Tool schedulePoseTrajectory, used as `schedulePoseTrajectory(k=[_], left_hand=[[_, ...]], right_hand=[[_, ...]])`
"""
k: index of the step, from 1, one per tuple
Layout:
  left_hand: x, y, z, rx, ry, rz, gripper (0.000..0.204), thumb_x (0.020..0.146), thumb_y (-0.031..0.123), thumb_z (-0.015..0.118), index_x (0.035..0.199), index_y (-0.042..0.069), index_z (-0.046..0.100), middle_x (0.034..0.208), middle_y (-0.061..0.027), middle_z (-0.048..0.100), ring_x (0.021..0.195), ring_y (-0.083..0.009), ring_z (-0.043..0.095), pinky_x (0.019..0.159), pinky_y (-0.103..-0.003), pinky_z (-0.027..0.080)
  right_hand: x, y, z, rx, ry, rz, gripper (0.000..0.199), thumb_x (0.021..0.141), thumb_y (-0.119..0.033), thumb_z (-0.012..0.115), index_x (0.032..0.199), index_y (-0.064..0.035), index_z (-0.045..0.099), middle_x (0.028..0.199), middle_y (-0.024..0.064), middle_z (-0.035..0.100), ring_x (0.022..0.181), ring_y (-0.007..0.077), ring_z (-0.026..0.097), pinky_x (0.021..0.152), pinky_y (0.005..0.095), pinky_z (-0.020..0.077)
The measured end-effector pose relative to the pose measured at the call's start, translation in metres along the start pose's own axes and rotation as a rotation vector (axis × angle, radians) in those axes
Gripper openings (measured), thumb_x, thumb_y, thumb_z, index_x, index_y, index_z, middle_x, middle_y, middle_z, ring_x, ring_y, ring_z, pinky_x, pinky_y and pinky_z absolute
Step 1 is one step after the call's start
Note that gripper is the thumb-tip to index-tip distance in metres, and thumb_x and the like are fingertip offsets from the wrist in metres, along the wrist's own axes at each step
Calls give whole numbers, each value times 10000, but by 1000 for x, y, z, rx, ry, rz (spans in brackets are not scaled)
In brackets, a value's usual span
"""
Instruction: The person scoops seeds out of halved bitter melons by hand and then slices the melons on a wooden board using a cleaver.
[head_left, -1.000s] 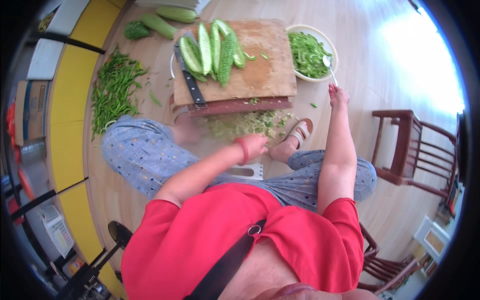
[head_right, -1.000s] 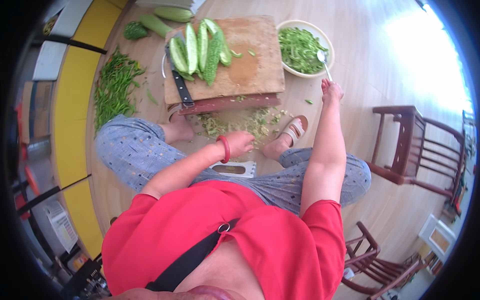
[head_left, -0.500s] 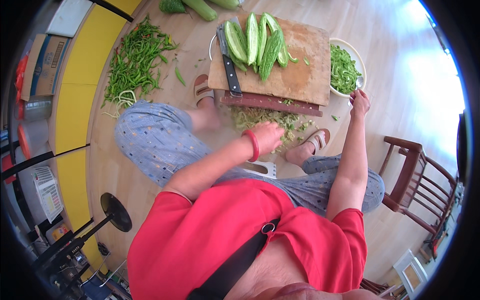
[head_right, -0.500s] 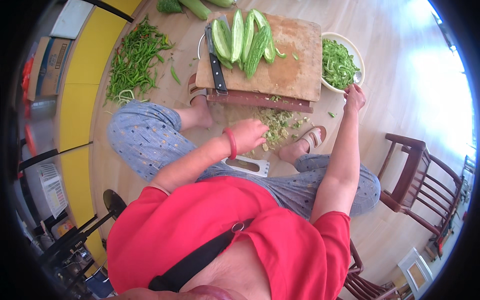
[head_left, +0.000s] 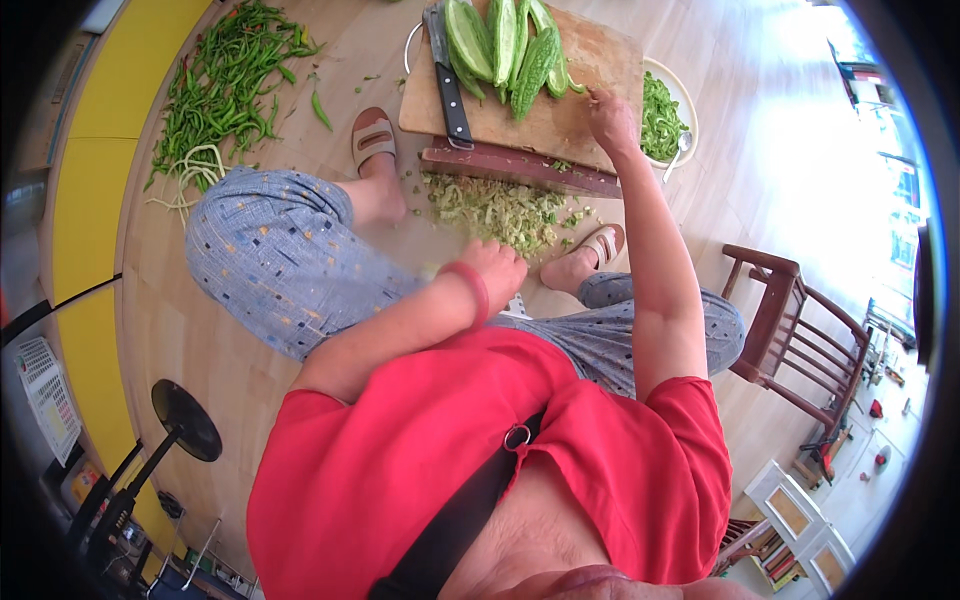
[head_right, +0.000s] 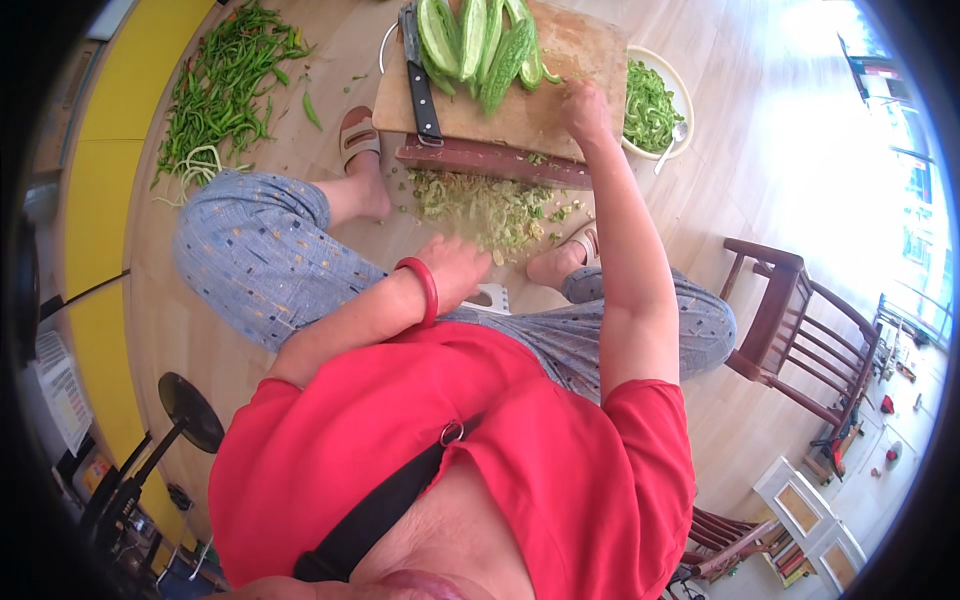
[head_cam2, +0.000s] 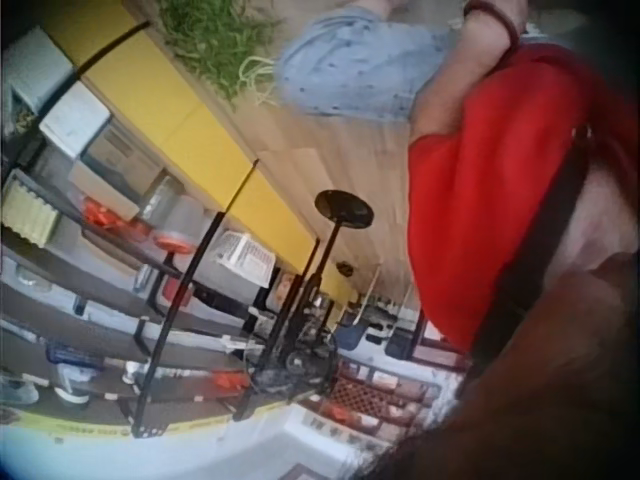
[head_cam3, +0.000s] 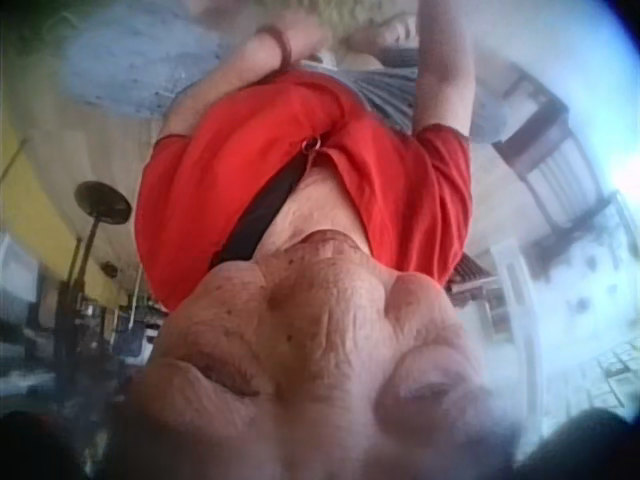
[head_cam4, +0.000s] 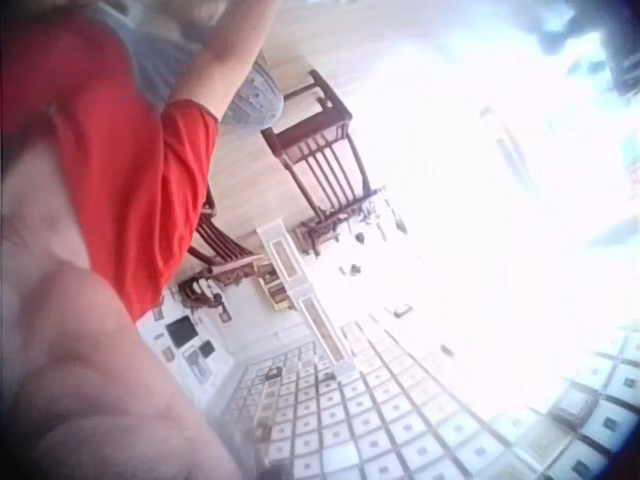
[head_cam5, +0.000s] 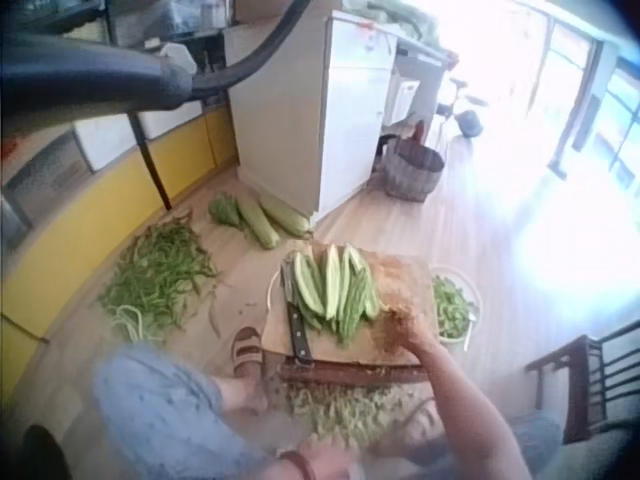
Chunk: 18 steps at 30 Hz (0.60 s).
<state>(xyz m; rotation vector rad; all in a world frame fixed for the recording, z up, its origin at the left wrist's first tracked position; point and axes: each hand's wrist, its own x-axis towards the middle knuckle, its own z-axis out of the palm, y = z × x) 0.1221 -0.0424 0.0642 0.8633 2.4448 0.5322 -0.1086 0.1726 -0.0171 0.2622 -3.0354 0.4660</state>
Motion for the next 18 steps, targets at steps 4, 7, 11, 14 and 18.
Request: schedulePoseTrajectory(k=[4,7,11,14,18], left_hand=[[1,-3,7,21,15,-17,204,733,148,603,911,53,577,893,-122,594,878,-281,567,753,-394,434],[0,3,6,27,79,26,175,734,130,550,886,53,591,883,-115,604,859,-274,575,748,-386,444],[0,9,0,73,52,44,194,747,135,507,904,70,599,910,-109,607,893,-248,574,763,-374,442],[3,5,-1,75,-26,10,233,770,140,490,965,69,596,959,-109,601,919,-246,565,789,-372,429],[7,7,4,134,-81,-13,239,795,143,479,987,63,595,980,-107,603,928,-253,566,790,-381,426]], right_hand=[[-26,-46,-8,143,48,-41,187,829,-166,524,873,-27,640,780,227,608,733,374,601,639,455,462],[-58,-94,7,186,-55,-152,185,843,-196,515,955,-81,608,845,171,621,731,345,605,664,424,496],[-70,-175,14,118,-184,-263,387,803,-259,603,1128,-65,525,978,174,561,895,332,567,770,405,466],[-60,-208,23,31,-228,-153,556,781,-257,618,1247,-45,398,1065,247,488,956,388,522,815,413,447],[-41,-201,50,115,-218,-48,597,752,-172,606,1254,12,341,1053,282,461,933,424,518,815,423,451]])
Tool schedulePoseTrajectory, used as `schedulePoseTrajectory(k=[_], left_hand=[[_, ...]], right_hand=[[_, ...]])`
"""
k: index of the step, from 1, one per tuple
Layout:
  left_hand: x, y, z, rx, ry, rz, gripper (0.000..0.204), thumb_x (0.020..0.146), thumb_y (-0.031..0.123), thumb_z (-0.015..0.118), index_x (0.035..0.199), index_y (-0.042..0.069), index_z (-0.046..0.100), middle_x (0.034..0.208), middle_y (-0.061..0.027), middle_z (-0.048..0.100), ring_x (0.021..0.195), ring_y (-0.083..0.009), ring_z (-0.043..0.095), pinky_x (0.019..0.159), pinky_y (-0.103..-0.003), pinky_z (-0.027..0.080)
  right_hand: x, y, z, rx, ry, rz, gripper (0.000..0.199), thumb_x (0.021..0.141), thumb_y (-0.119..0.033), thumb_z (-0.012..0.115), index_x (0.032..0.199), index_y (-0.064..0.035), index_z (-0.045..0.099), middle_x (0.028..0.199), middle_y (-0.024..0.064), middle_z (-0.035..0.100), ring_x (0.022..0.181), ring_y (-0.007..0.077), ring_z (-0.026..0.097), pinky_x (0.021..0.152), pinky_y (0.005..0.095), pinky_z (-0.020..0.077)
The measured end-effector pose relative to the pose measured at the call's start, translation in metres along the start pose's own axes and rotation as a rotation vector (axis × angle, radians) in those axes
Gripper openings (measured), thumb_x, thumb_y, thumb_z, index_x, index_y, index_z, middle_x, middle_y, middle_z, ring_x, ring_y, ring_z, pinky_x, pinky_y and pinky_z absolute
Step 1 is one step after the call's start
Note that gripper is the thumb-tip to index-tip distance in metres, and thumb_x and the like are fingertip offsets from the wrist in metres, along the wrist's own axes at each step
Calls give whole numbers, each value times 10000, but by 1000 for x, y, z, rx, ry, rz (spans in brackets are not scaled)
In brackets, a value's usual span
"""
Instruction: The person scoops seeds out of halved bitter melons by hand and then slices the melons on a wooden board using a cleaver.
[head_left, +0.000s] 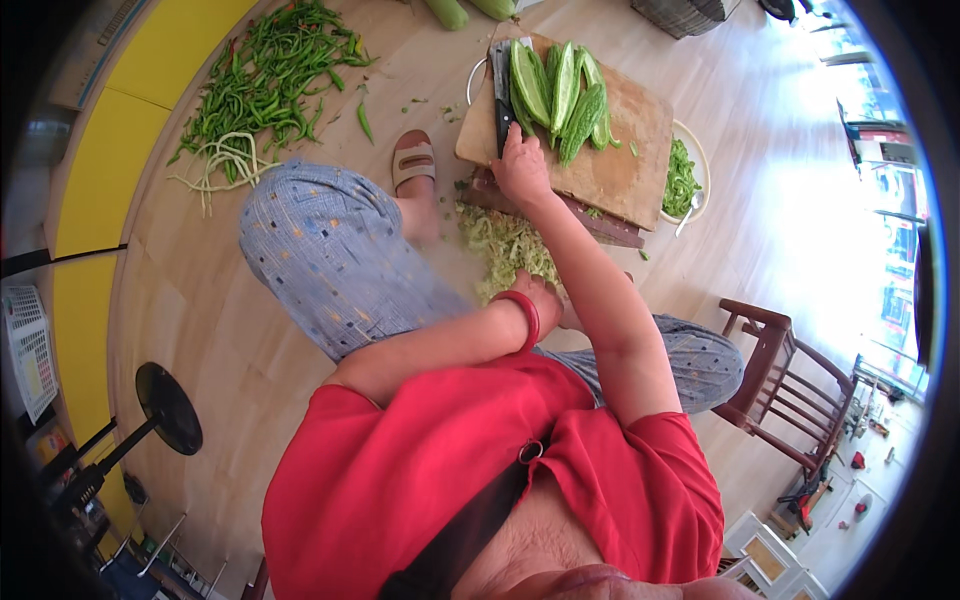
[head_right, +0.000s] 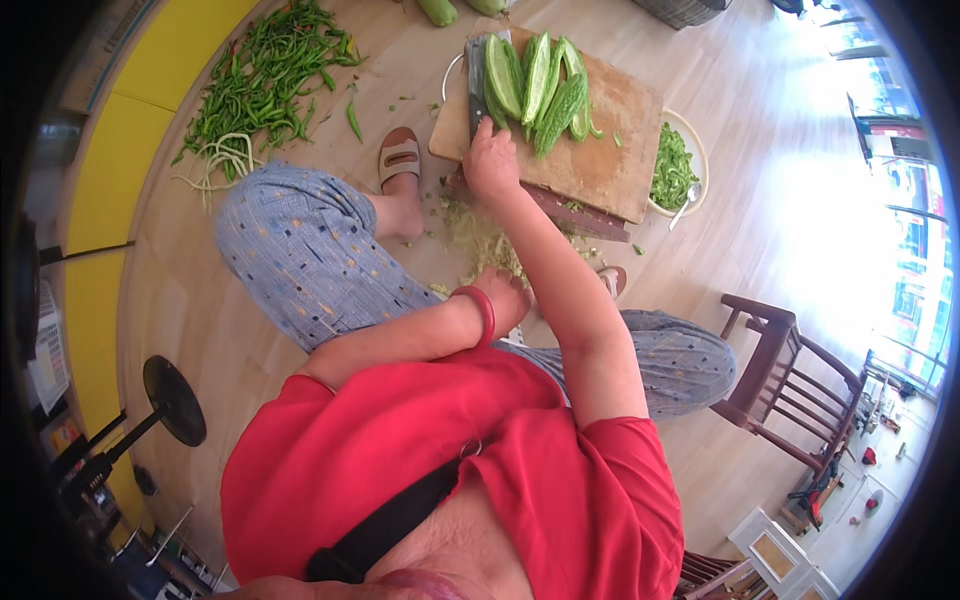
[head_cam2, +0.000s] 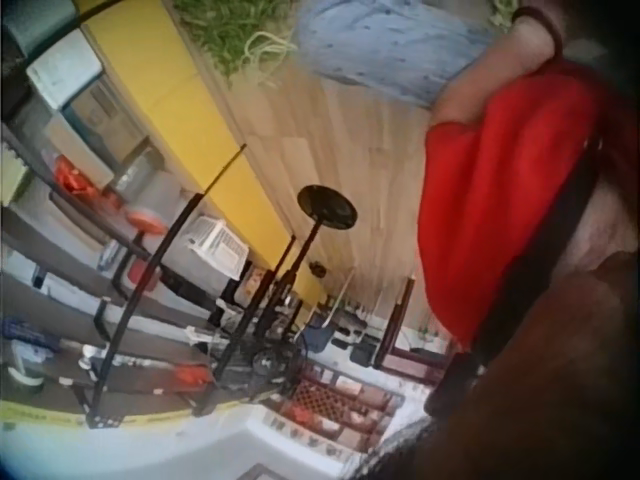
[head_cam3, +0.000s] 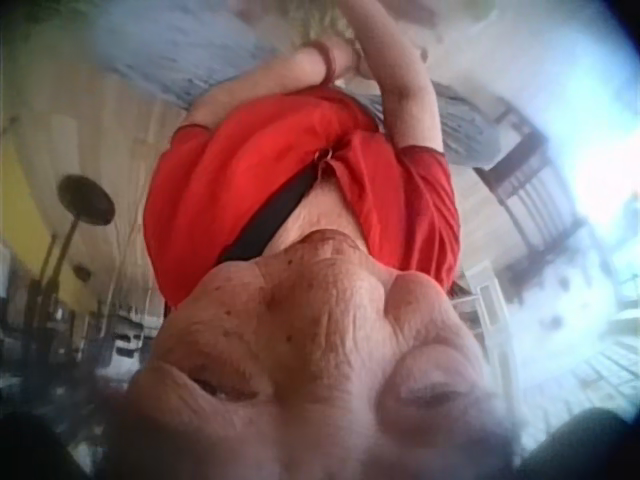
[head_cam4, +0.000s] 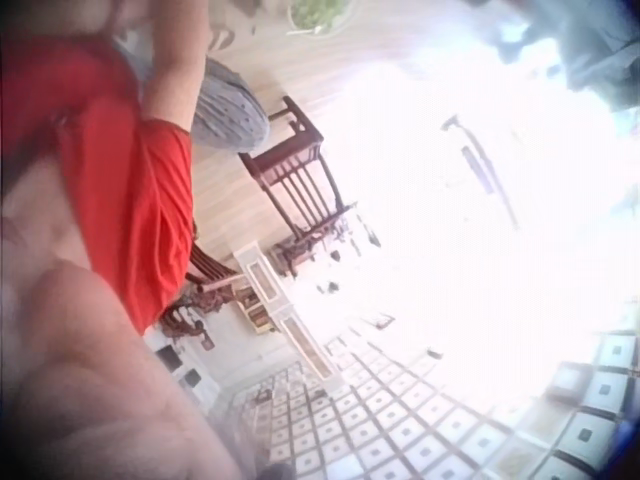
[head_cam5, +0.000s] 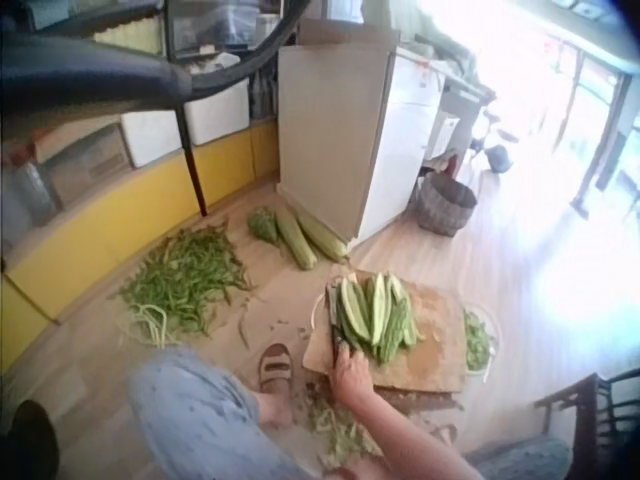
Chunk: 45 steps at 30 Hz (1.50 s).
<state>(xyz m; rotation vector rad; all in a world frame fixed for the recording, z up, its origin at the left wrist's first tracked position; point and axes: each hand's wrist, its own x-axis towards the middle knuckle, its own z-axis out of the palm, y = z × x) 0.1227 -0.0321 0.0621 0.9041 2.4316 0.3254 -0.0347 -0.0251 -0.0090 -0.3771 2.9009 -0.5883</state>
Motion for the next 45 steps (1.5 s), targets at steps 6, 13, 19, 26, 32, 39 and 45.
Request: schedulePoseTrajectory(k=[6,13,19,26,32,39,45], left_hand=[[5,-4,4,-141,-88,18,246,790,157,504,1003,56,576,988,-122,603,966,-269,567,822,-423,422],[12,-15,15,-128,-194,-63,274,777,184,553,1027,76,588,1071,-139,586,1027,-280,550,856,-422,414],[21,-31,28,-141,-88,-56,209,771,186,568,917,47,621,871,-161,630,847,-315,610,740,-402,488],[51,-33,-20,-183,420,-73,141,794,187,566,783,46,565,813,-138,584,806,-309,581,703,-407,473],[150,-61,-89,205,511,-142,62,761,56,510,811,42,546,894,-141,533,905,-286,518,770,-389,446],[235,-111,-73,572,486,-115,135,773,93,486,874,64,571,913,-116,539,908,-259,525,773,-389,456],[226,-119,-78,258,859,89,135,717,52,542,845,40,582,922,-131,554,860,-266,541,734,-373,491]], right_hand=[[6,-20,-24,557,49,235,528,701,-91,533,1182,78,397,926,297,589,933,401,571,810,393,453],[-3,-13,-66,1683,-215,380,132,852,-95,541,878,-66,414,685,17,456,485,54,374,379,183,289],[-38,29,-143,1571,-45,100,163,845,-134,576,911,-37,463,728,31,501,551,83,464,455,214,396],[-92,100,-253,1019,4,266,145,753,-72,582,854,-24,488,598,17,495,459,92,480,451,235,423],[-125,143,-251,1187,122,390,124,749,-70,568,829,-26,484,590,14,485,435,81,461,412,229,410],[-134,155,-253,1162,128,467,156,738,-93,562,844,-10,483,543,10,481,413,81,452,394,232,365],[-148,171,-260,1188,142,507,173,740,-93,554,867,-1,482,543,6,476,419,75,453,398,226,365]])
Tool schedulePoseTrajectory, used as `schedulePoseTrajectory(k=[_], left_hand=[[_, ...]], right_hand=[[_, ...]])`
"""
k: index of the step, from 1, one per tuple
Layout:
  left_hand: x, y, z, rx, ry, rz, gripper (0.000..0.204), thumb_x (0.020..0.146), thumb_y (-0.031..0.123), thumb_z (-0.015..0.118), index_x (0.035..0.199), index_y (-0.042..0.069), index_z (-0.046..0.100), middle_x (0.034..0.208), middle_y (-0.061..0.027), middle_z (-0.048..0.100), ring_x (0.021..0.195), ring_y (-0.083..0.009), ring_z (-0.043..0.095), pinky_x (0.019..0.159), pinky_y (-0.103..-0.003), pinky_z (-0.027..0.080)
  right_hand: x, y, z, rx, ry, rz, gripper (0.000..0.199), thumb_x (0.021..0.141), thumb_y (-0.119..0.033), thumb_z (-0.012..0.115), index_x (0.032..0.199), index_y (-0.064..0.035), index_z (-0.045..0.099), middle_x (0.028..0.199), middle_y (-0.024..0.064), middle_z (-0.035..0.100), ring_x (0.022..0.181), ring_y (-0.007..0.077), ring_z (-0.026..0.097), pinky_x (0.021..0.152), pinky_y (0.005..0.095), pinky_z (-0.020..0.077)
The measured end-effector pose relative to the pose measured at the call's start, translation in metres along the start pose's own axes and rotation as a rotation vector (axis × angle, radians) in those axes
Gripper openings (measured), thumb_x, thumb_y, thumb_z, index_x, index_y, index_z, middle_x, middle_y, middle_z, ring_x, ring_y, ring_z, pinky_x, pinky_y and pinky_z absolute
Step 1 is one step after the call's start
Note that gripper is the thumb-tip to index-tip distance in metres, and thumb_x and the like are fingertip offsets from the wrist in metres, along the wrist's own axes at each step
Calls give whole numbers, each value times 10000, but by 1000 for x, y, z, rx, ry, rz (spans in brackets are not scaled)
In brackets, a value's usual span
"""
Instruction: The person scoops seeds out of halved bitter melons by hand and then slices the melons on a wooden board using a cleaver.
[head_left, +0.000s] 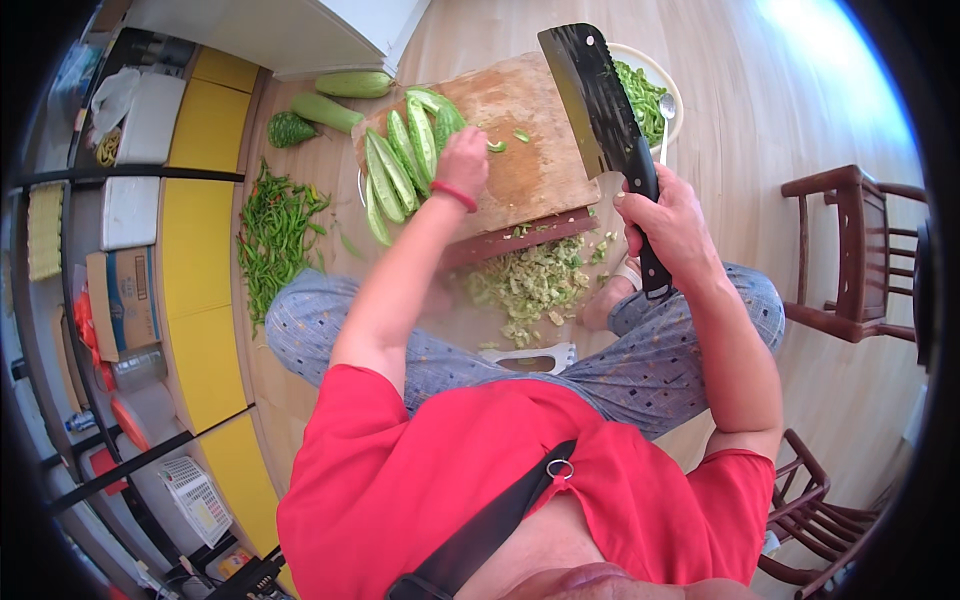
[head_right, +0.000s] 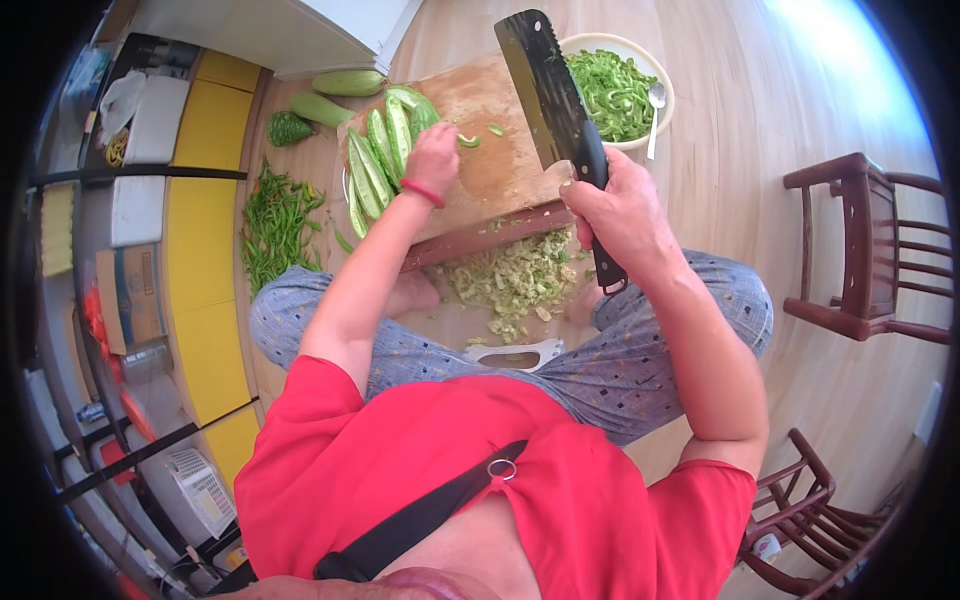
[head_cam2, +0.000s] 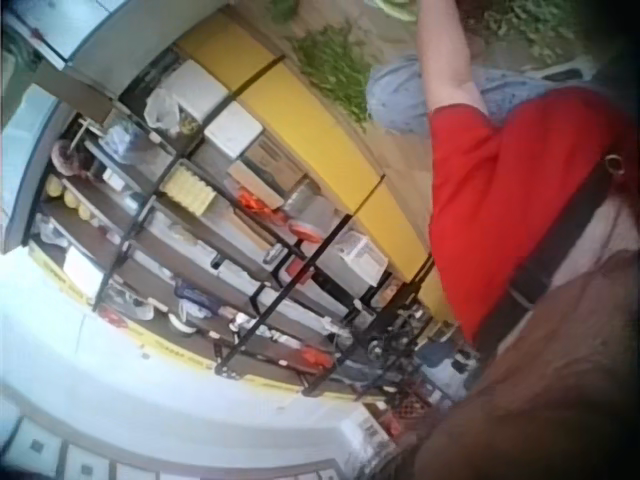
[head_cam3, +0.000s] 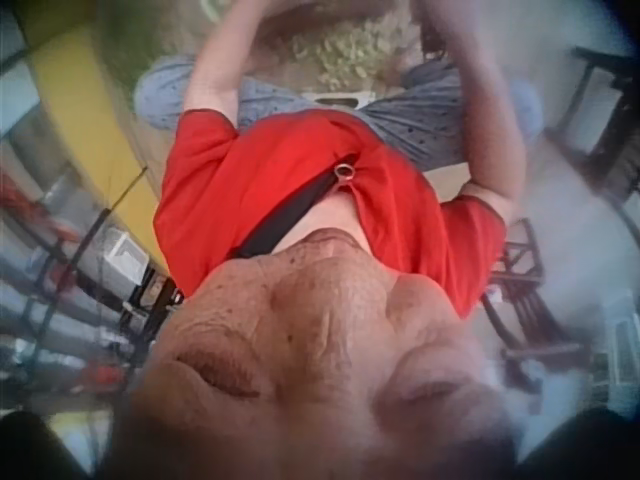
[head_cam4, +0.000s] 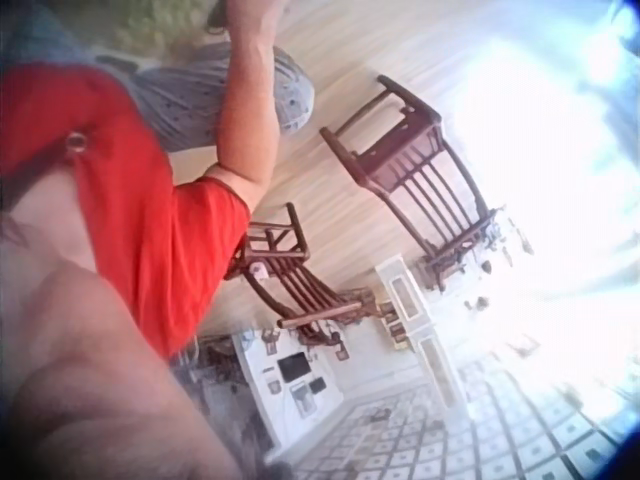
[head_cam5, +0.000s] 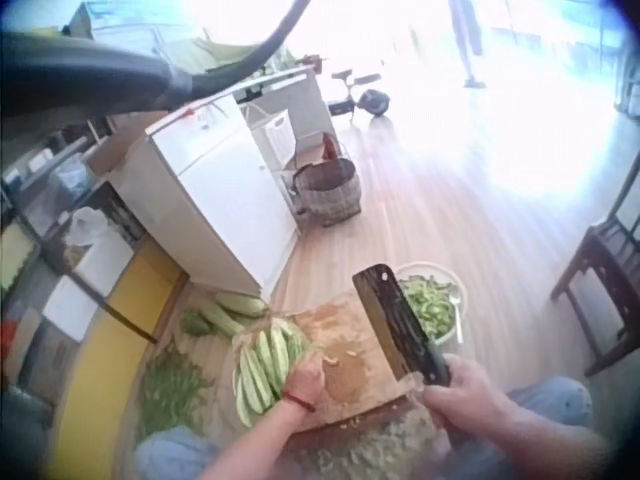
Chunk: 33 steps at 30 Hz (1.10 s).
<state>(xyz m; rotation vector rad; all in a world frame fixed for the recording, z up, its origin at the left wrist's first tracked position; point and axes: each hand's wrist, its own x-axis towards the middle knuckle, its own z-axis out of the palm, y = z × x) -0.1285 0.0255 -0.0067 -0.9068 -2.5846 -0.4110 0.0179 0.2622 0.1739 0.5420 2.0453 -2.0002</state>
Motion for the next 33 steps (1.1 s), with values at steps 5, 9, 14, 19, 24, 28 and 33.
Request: schedulePoseTrajectory(k=[5,9,14,19,24,28,33], left_hand=[[-11,4,-24,265,-371,0,202,697,132,573,896,122,604,885,-23,592,837,-212,529,730,-360,386],[-1,0,3,349,-171,48,101,721,144,546,803,129,604,815,-26,597,835,-202,525,745,-371,359],[37,-2,14,354,-478,213,142,765,144,486,707,110,610,781,-57,613,849,-225,559,712,-383,412],[47,6,18,-38,-359,4,103,757,135,535,773,52,594,806,-126,594,844,-306,570,739,-402,460],[61,3,25,-122,-635,10,174,716,154,612,848,42,590,868,-172,587,840,-340,573,747,-412,471],[75,11,20,-41,-766,23,150,696,128,617,817,44,585,847,-168,593,823,-340,574,718,-406,474],[70,4,34,-49,-653,-184,105,652,77,625,737,51,569,732,-159,596,731,-322,584,656,-386,463]], right_hand=[[-3,1,-1,101,7,34,181,738,-90,551,876,3,478,543,7,478,425,72,451,402,221,363],[-3,0,-4,130,-25,21,165,747,-85,552,868,-3,477,543,5,475,425,71,449,404,217,360],[-3,0,-20,164,52,-58,135,764,-80,555,849,-12,475,549,-1,470,424,68,450,402,213,361],[-8,-7,-38,257,157,-90,129,772,-84,562,843,-18,477,597,-6,475,431,63,458,395,207,385],[-12,-7,-49,290,161,-76,133,772,-73,552,864,-11,478,620,0,471,443,60,450,409,204,379],[-17,-7,-55,312,134,-73,137,768,-63,544,872,-4,476,622,1,464,444,59,444,415,205,371],[-22,-4,-62,315,159,-67,153,765,-71,548,880,-3,473,607,-1,461,434,58,442,406,200,368]])
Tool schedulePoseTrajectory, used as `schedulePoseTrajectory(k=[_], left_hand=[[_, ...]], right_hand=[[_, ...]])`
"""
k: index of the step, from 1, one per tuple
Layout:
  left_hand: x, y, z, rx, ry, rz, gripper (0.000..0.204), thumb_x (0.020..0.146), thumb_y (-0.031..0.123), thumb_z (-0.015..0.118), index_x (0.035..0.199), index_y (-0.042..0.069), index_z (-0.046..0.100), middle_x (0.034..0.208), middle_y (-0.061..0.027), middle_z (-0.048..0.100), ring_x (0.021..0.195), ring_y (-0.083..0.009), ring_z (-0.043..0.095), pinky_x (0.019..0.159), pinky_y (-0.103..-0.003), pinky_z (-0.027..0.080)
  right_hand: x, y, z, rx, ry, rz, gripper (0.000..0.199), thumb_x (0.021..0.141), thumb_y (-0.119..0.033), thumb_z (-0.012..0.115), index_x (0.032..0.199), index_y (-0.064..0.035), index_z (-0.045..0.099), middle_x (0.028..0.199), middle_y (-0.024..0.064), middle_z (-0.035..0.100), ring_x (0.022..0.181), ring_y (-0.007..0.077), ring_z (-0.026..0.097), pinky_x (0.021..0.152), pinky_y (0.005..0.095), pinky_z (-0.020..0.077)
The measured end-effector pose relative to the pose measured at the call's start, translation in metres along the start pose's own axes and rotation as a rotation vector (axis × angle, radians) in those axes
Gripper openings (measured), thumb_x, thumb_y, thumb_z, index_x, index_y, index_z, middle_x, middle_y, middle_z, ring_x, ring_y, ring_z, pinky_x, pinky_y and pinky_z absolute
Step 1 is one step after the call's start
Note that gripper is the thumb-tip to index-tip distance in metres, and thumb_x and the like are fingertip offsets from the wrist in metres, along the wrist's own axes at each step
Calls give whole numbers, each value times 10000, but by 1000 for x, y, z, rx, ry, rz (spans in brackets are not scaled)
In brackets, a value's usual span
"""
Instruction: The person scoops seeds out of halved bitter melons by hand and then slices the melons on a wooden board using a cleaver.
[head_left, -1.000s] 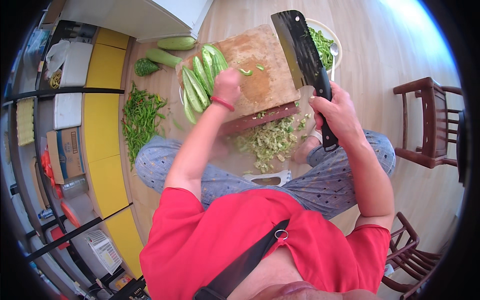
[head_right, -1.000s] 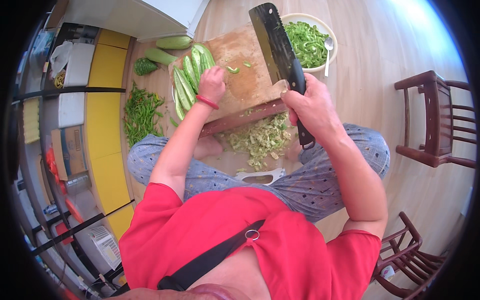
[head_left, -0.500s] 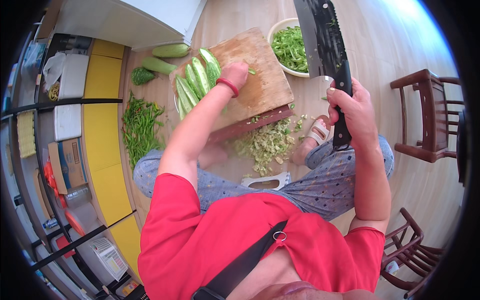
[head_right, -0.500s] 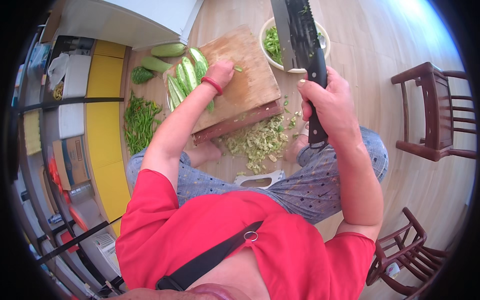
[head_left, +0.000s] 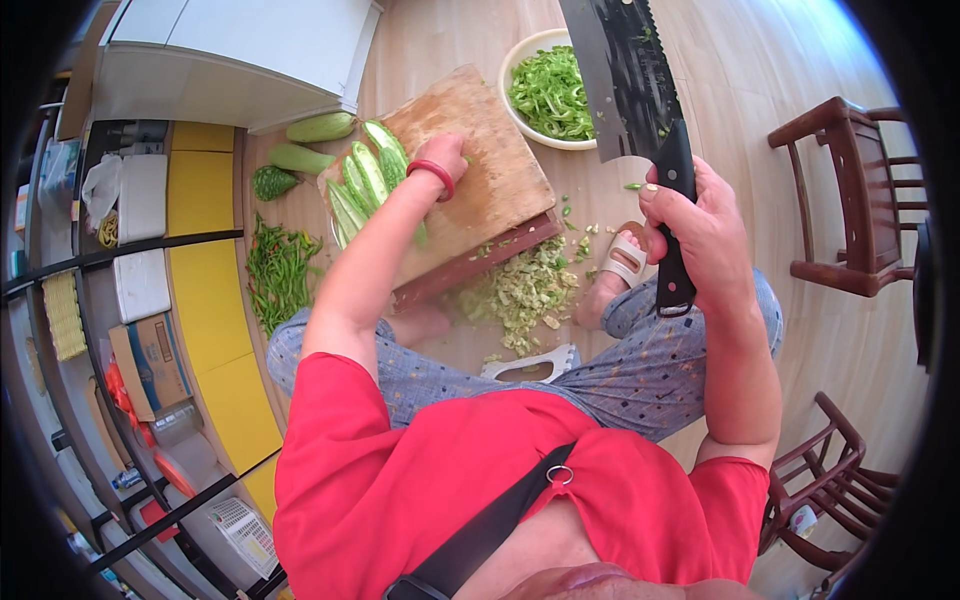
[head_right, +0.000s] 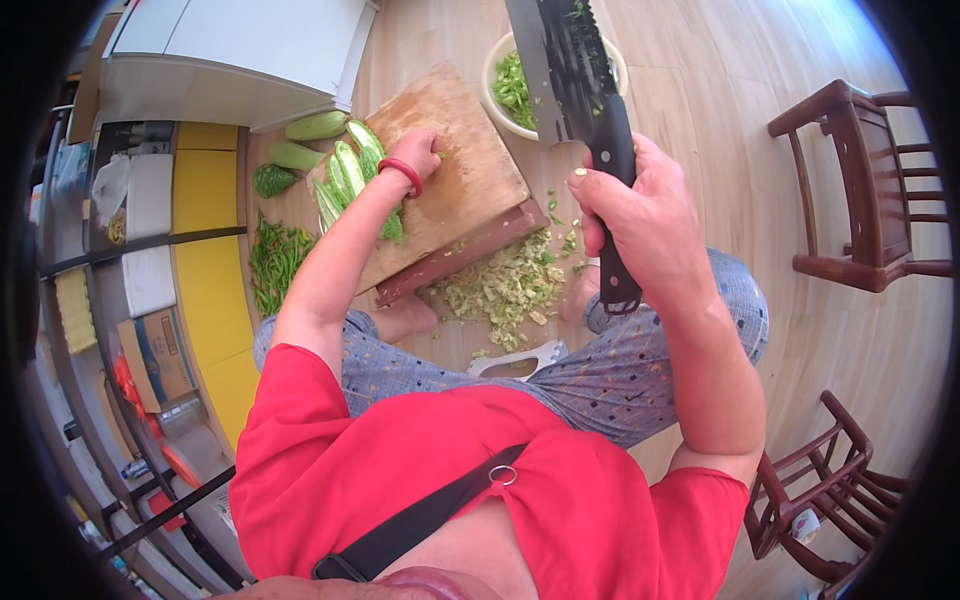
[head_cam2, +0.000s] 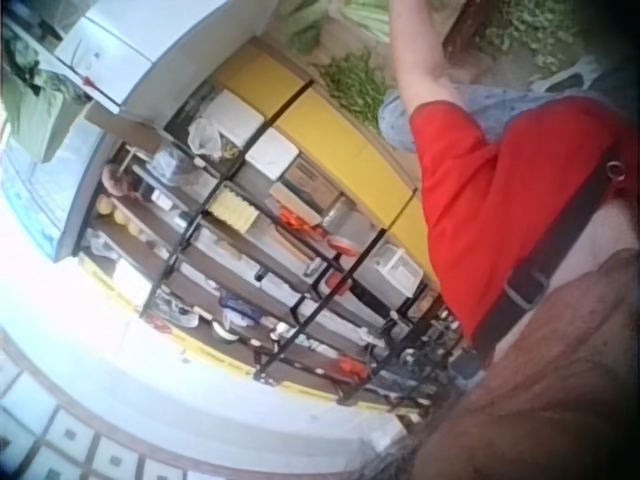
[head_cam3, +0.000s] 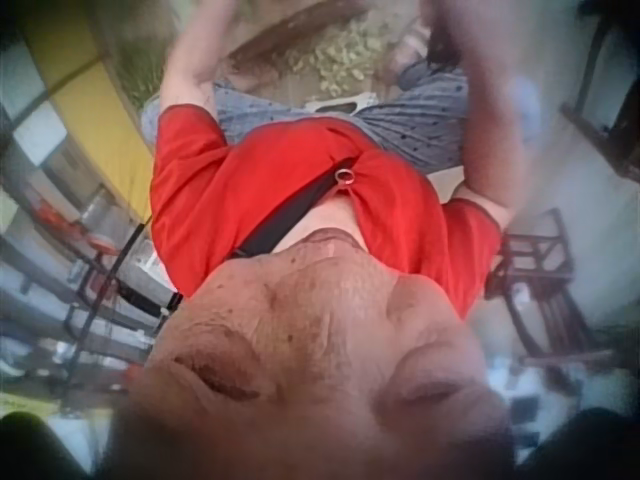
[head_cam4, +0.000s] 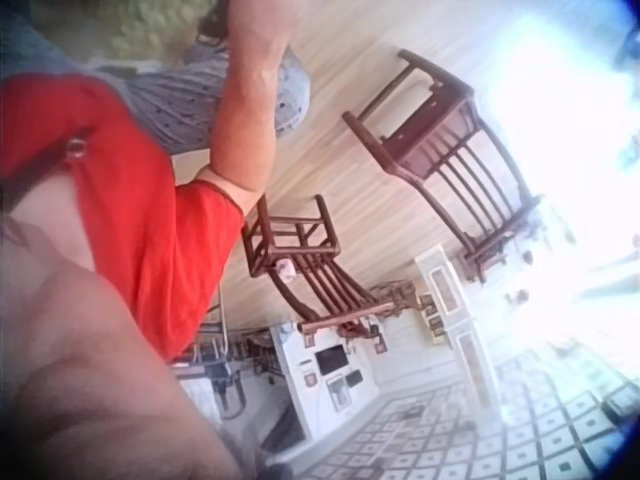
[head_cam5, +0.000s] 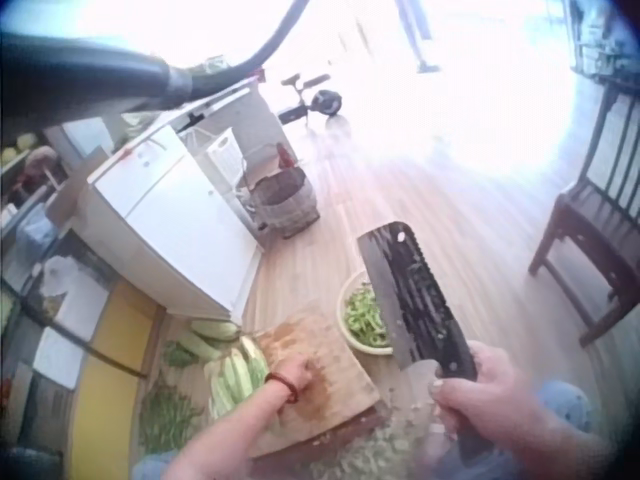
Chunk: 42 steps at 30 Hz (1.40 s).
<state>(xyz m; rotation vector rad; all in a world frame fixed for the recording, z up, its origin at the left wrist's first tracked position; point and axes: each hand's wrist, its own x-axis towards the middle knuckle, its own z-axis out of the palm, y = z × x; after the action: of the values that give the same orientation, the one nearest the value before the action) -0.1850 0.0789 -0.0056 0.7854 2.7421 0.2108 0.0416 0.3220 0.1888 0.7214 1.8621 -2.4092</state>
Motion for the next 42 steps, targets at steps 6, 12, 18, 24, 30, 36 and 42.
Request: schedulePoseTrajectory(k=[6,12,18,24,30,36,42], left_hand=[[8,10,5,-202,155,-162,121,634,109,643,696,46,561,673,-148,594,652,-273,588,615,-351,470],[82,73,-2,-1010,210,-257,179,737,43,593,898,-25,630,719,-86,627,554,-136,574,514,-262,485],[91,89,38,-639,474,-117,245,785,115,524,974,-2,627,847,-162,651,760,-255,631,708,-322,503],[-48,10,-1,122,472,-330,343,710,191,639,1040,111,594,1038,-135,541,1003,-301,499,853,-414,409],[-77,-18,4,111,347,-556,454,693,191,660,1123,110,537,1085,-150,482,997,-317,487,863,-414,415],[-84,-6,23,-297,360,-248,430,652,154,686,1068,126,583,1040,-146,493,952,-313,498,875,-395,413],[-93,-27,45,-815,478,-303,486,602,125,737,1067,93,597,1005,-91,506,917,-205,516,824,-307,446]], right_hand=[[0,4,-14,2,50,23,165,769,-89,551,889,-8,473,602,0,460,431,60,441,405,199,376],[3,3,-16,-55,93,50,161,782,-82,530,916,-17,469,612,1,457,434,62,433,416,203,374],[6,5,-11,-37,131,82,158,804,-75,505,940,-12,456,619,-2,440,438,58,422,410,200,358],[-2,4,0,-21,39,61,149,806,-81,511,927,-8,464,618,2,449,438,62,428,413,200,361],[-7,2,14,24,-66,51,133,781,-65,533,888,-5,480,615,9,475,441,69,447,418,203,373],[-9,9,25,-28,-86,60,131,761,-82,540,854,-10,485,608,5,473,442,67,447,418,207,370],[-8,16,32,-59,-104,68,114,756,-96,548,812,-25,479,599,-1,464,435,66,447,401,212,369]])
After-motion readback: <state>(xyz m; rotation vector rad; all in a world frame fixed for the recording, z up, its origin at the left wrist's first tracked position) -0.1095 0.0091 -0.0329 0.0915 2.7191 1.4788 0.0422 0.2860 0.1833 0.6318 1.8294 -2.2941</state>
